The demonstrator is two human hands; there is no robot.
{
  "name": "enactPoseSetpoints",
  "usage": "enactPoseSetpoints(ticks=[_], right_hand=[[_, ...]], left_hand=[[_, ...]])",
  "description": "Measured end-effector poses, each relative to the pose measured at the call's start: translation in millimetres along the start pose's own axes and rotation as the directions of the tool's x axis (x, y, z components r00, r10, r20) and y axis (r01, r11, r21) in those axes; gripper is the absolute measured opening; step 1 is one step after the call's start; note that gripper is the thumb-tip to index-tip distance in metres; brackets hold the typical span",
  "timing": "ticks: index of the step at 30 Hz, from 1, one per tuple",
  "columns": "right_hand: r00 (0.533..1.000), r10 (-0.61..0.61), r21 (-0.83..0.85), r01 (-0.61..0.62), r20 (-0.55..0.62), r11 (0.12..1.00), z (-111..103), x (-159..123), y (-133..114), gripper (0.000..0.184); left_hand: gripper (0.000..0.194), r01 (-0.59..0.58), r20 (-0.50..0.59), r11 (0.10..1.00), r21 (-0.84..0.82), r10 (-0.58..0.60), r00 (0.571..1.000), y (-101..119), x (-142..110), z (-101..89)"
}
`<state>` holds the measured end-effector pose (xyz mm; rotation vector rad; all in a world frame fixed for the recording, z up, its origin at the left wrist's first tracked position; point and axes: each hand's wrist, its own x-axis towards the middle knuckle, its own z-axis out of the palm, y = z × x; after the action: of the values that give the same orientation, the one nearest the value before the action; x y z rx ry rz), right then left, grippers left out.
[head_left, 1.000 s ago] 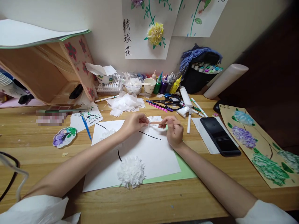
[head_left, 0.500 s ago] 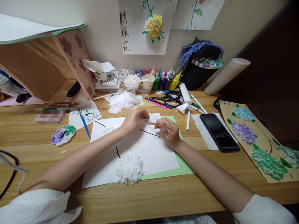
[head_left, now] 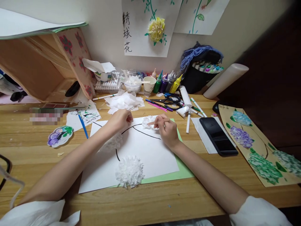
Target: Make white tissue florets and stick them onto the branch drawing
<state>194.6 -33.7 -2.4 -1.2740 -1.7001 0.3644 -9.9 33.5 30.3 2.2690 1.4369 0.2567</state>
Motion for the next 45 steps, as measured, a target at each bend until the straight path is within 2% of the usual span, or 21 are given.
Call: enactPoseSetpoints(ticks=[2, 4, 10, 15, 18, 33, 40, 45], right_hand=[[0.998, 0.056, 0.010, -0.056, -0.014, 0.998, 1.2, 2.7, -1.2, 0.032], [0.997, 0.070, 0.044, -0.068, -0.034, 0.997, 1.8, 2.6, -0.7, 0.033], [0.982, -0.002, 0.091, 0.020, -0.187, 0.996, 0.4, -7.2, 6.9, 0.037], [0.987, -0.079, 0.054, 0.087, -0.137, 0.995, 1.7, -9.5, 10.0, 0.034], [0.990, -0.083, 0.040, 0.088, -0.116, 0.995, 3.2, -8.2, 10.0, 0.032], [0.984, 0.134, 0.069, -0.127, -0.115, 0.990, 8.1, -0.7, 2.9, 0.033], [0.975, -0.001, 0.103, 0.025, -0.224, 0.994, 4.2, -6.9, 6.7, 0.035], [0.985, -0.093, 0.014, 0.096, -0.148, 0.995, 3.4, -8.3, 8.6, 0.034]], left_hand=[[0.023, 0.009, 0.061, 1.000, 0.024, -0.010, 0.998, -6.8, -0.8, -1.9], [0.023, -0.008, 0.077, 1.000, 0.030, 0.005, 0.997, -8.5, 0.0, -2.1], [0.022, -0.013, 0.099, 1.000, 0.009, 0.012, 0.995, -6.2, 2.9, -3.0], [0.024, -0.017, 0.106, 1.000, 0.012, 0.016, 0.994, -5.9, 2.7, -4.0], [0.025, -0.004, 0.108, 0.999, 0.033, 0.001, 0.994, -4.2, 2.8, -4.3], [0.024, -0.035, 0.087, 0.998, 0.056, 0.030, 0.996, -4.0, 3.2, -2.9], [0.025, -0.036, 0.086, 0.998, 0.058, 0.031, 0.996, -3.5, 2.2, -3.3], [0.024, -0.034, 0.081, 0.998, 0.046, 0.030, 0.996, -4.2, 2.5, -2.7]])
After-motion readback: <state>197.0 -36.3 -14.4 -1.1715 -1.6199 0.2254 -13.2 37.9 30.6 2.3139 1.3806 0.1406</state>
